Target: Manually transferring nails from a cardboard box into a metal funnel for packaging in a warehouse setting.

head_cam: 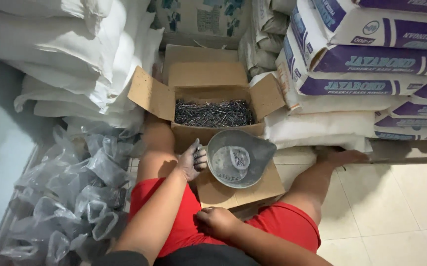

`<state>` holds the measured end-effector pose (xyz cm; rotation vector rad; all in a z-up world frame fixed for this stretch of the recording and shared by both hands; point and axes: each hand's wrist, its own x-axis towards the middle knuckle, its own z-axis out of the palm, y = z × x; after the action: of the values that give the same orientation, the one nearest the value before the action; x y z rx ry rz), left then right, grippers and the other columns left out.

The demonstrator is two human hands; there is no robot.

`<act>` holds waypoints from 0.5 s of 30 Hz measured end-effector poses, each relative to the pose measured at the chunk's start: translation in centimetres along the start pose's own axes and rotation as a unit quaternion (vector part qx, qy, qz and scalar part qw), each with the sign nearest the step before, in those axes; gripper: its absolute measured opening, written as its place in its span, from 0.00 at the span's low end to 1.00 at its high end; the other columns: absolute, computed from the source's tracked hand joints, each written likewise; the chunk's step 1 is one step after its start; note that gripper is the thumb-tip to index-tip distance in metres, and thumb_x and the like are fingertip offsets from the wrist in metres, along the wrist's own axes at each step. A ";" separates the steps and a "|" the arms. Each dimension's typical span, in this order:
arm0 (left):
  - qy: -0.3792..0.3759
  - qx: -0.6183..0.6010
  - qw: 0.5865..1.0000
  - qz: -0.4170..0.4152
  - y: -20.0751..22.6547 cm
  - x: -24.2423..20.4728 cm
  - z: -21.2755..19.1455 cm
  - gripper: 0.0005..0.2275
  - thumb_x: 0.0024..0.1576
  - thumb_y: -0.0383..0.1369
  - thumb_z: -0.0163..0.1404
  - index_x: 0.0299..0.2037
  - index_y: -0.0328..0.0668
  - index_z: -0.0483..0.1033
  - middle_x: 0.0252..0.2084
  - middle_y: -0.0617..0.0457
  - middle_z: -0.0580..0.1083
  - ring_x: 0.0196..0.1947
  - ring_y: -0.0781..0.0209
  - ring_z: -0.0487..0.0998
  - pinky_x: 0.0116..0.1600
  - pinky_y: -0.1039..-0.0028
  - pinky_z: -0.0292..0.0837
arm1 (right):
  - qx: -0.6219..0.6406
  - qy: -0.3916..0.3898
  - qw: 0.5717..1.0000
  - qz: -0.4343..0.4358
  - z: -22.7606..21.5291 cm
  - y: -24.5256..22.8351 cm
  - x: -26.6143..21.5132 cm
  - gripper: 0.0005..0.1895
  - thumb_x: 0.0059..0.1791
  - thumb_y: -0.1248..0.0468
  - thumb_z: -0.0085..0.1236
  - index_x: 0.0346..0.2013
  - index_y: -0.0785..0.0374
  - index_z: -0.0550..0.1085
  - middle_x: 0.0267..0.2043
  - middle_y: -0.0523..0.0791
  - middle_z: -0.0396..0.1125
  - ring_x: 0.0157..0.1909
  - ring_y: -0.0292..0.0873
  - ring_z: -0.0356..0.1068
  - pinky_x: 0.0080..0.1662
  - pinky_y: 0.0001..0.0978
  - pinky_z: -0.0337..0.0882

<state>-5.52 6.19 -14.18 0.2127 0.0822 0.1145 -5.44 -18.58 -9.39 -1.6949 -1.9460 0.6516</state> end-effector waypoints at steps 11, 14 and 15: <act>0.075 0.019 0.997 0.021 -0.4 0.2 -2.6 0.16 0.63 0.47 0.52 0.26 0.54 0.64 0.20 0.64 0.56 0.16 0.74 0.49 0.21 0.83 0.42 | 0.010 -0.090 0.995 0.049 -2.4 -1.4 -1.9 0.20 0.45 0.62 0.61 0.48 0.63 0.66 0.45 0.51 0.69 0.40 0.58 0.70 0.42 0.45 0.69; 0.107 0.039 0.993 0.024 -0.2 0.2 -2.4 0.18 0.62 0.47 0.52 0.24 0.53 0.63 0.19 0.64 0.57 0.16 0.74 0.50 0.21 0.83 0.42 | 0.012 -0.117 0.992 0.036 -3.1 -2.7 -1.5 0.30 0.40 0.60 0.67 0.53 0.64 0.66 0.49 0.52 0.68 0.44 0.58 0.70 0.45 0.45 0.70; 0.121 0.040 0.991 0.026 -0.3 0.1 -2.3 0.17 0.62 0.47 0.52 0.25 0.54 0.63 0.20 0.64 0.59 0.16 0.74 0.50 0.20 0.83 0.42 | -0.006 -0.116 0.992 0.041 -3.0 -3.3 -1.3 0.31 0.41 0.58 0.65 0.56 0.64 0.68 0.52 0.52 0.67 0.46 0.58 0.70 0.47 0.46 0.70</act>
<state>-5.64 6.40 -16.47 0.2812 0.3232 0.1896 -5.92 -20.13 -5.07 -1.7823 -2.0465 0.9040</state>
